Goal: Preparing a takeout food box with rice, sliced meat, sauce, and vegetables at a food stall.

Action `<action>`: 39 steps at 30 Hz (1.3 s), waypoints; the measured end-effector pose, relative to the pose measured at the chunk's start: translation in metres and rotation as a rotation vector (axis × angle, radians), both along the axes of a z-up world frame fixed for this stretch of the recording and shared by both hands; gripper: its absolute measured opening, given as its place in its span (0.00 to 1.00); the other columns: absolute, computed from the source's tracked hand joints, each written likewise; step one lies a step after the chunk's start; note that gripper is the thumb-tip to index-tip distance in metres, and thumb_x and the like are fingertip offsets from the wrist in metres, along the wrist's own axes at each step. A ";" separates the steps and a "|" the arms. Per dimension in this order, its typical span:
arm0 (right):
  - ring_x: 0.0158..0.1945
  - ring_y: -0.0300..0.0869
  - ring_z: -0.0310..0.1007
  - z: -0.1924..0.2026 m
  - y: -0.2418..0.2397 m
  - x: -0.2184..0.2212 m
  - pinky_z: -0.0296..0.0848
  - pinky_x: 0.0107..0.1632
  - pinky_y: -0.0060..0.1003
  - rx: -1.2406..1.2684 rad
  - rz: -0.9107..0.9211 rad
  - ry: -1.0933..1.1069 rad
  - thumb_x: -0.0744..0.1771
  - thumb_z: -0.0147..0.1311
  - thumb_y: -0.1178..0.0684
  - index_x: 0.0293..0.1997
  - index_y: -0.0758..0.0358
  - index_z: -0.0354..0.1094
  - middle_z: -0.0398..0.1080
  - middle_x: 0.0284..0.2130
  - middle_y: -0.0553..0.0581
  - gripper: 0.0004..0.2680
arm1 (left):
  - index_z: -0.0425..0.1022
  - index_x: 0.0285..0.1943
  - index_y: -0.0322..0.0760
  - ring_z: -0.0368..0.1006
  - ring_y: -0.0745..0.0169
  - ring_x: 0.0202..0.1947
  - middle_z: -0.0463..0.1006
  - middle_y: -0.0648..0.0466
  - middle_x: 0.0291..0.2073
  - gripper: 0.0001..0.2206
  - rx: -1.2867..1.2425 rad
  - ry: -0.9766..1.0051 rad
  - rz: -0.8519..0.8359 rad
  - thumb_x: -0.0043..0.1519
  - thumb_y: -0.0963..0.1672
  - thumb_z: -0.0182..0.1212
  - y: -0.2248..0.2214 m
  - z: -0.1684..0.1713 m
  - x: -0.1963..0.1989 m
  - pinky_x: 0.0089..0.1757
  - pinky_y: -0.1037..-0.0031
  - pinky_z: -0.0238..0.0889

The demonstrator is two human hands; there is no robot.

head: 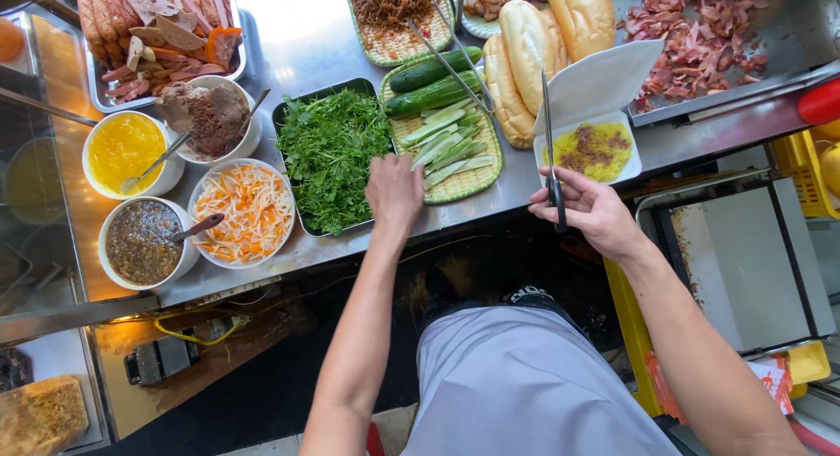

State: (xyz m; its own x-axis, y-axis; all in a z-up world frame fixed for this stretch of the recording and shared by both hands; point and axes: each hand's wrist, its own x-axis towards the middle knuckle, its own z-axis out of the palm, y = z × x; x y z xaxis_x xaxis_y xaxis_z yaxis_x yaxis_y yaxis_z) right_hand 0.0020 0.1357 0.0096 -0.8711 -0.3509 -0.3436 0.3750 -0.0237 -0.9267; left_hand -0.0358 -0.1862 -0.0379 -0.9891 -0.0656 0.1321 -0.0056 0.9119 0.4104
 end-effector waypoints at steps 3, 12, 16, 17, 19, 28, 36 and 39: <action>0.49 0.39 0.75 -0.017 0.030 0.006 0.73 0.56 0.34 0.013 -0.032 0.024 0.65 0.60 0.60 0.73 0.66 0.57 0.74 0.46 0.57 0.26 | 0.83 0.33 0.30 0.71 0.44 0.45 0.76 0.43 0.39 0.13 -0.210 -0.069 -0.109 0.53 0.47 0.71 -0.009 -0.012 -0.021 0.37 0.59 0.73; 0.50 0.38 0.77 -0.009 0.072 0.019 0.75 0.55 0.34 0.115 -0.010 -0.054 0.63 0.59 0.61 0.70 0.66 0.58 0.76 0.47 0.55 0.25 | 0.88 0.39 0.40 0.73 0.52 0.40 0.80 0.49 0.34 0.06 -0.033 -0.009 -0.056 0.57 0.45 0.72 -0.006 0.002 -0.019 0.36 0.61 0.70; 0.45 0.35 0.76 -0.026 0.094 0.026 0.74 0.50 0.30 0.136 -0.012 -0.063 0.63 0.61 0.60 0.68 0.65 0.63 0.75 0.41 0.54 0.23 | 0.85 0.46 0.40 0.78 0.60 0.28 0.84 0.50 0.31 0.09 0.392 -0.219 0.020 0.61 0.46 0.69 -0.007 0.025 -0.016 0.34 0.70 0.68; 0.39 0.35 0.71 -0.029 0.099 0.029 0.71 0.44 0.30 0.154 -0.034 -0.128 0.65 0.62 0.57 0.66 0.66 0.66 0.72 0.37 0.53 0.20 | 0.85 0.44 0.36 0.77 0.62 0.26 0.84 0.50 0.29 0.10 0.435 -0.160 -0.017 0.61 0.46 0.70 -0.005 0.032 -0.013 0.32 0.72 0.67; 0.33 0.35 0.66 -0.030 0.109 0.035 0.67 0.37 0.30 0.168 -0.067 -0.198 0.67 0.62 0.55 0.64 0.67 0.70 0.69 0.32 0.53 0.18 | 0.85 0.43 0.32 0.76 0.64 0.25 0.83 0.50 0.28 0.11 0.477 -0.108 -0.064 0.60 0.45 0.70 0.002 0.039 -0.010 0.31 0.73 0.66; 0.34 0.35 0.67 -0.014 0.135 0.045 0.69 0.40 0.32 -0.349 0.231 -0.460 0.66 0.54 0.38 0.67 0.67 0.60 0.66 0.33 0.47 0.26 | 0.86 0.40 0.32 0.66 0.77 0.25 0.78 0.62 0.26 0.10 1.156 -0.641 -0.255 0.61 0.46 0.70 0.121 0.042 -0.026 0.28 0.82 0.59; 0.22 0.32 0.61 -0.032 0.152 0.008 0.64 0.26 0.30 -0.188 0.009 -0.492 0.70 0.48 0.40 0.61 0.70 0.68 0.64 0.24 0.46 0.21 | 0.87 0.40 0.35 0.67 0.76 0.24 0.74 0.62 0.23 0.10 1.121 -0.999 -0.229 0.57 0.47 0.71 0.184 -0.012 -0.075 0.27 0.80 0.59; 0.20 0.32 0.61 -0.034 0.151 0.010 0.62 0.24 0.31 -0.064 -0.007 -0.468 0.69 0.50 0.41 0.60 0.69 0.70 0.65 0.23 0.46 0.20 | 0.85 0.38 0.32 0.66 0.75 0.23 0.73 0.61 0.22 0.11 1.075 -1.019 -0.205 0.58 0.46 0.73 0.182 -0.010 -0.077 0.27 0.80 0.59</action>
State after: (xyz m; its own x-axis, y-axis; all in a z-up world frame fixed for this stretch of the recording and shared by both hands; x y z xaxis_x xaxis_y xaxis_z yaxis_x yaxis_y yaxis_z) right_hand 0.0118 0.2867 -0.0244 -0.6300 -0.3788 -0.6780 0.7519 -0.0792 -0.6544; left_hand -0.1126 -0.0043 -0.0477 -0.6280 0.4671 -0.6225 -0.6080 0.2048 0.7671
